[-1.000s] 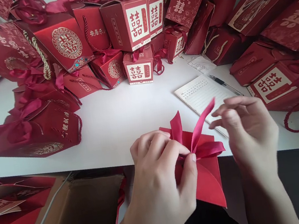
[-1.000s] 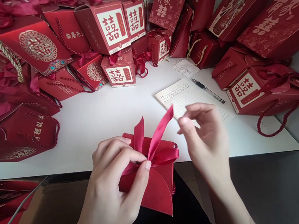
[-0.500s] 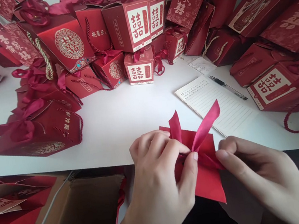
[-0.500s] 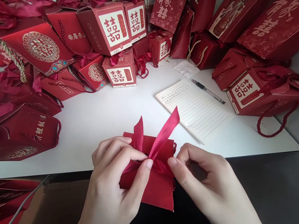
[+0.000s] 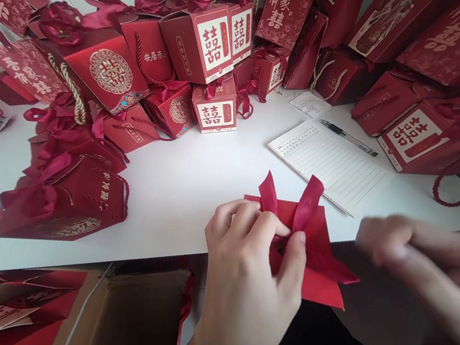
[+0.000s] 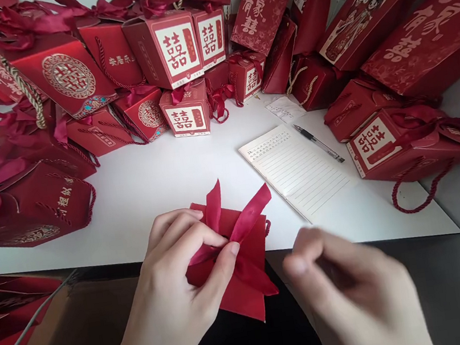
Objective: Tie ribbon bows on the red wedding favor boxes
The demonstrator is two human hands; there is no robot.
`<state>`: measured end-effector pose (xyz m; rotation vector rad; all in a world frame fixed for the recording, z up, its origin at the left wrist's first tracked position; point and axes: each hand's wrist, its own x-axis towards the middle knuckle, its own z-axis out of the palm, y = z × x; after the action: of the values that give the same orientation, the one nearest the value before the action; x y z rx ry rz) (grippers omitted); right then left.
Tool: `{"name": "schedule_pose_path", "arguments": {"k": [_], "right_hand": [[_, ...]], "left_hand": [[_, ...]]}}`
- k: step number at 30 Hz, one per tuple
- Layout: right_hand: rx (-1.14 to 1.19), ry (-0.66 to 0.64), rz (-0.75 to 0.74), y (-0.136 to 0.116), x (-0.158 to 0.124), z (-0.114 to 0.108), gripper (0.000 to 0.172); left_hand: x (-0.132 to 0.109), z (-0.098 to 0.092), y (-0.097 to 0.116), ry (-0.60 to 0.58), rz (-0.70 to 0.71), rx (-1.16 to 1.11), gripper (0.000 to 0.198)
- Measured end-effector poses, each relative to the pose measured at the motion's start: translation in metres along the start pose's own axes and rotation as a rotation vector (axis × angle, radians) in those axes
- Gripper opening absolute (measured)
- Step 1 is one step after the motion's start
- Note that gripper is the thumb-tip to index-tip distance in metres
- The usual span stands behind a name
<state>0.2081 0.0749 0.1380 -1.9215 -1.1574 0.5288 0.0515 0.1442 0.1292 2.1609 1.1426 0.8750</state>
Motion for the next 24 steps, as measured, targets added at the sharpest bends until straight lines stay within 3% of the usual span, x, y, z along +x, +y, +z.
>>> {"name": "schedule_pose_path", "arguments": {"k": [2,4,6,9,12,19,24], "right_hand": [[-0.025,0.163,-0.076,-0.005,0.022,0.003,0.034],[-0.014,0.101,-0.226,-0.011,0.049,0.010,0.027],[0.008,-0.133,-0.300,-0.015,0.075,0.021,0.030],[0.125,-0.521,-0.276,-0.020,0.101,0.038,0.035],[0.256,-0.738,-0.202,-0.021,0.111,0.050,0.033],[0.313,-0.686,-0.053,-0.023,0.113,0.055,0.030],[0.250,-0.599,-0.109,-0.021,0.115,0.058,0.034]], "left_hand": [[0.000,0.000,0.000,-0.007,-0.002,0.006,0.014],[0.000,0.000,0.000,-0.018,-0.001,0.012,0.014],[0.000,0.000,0.000,-0.024,0.003,0.013,0.014],[0.001,-0.001,0.000,-0.024,0.005,0.013,0.014],[0.001,-0.001,-0.001,-0.035,0.007,0.015,0.014],[-0.002,0.000,-0.002,-0.028,0.039,-0.006,0.017],[0.000,0.000,-0.002,-0.029,0.039,-0.005,0.017]]}}
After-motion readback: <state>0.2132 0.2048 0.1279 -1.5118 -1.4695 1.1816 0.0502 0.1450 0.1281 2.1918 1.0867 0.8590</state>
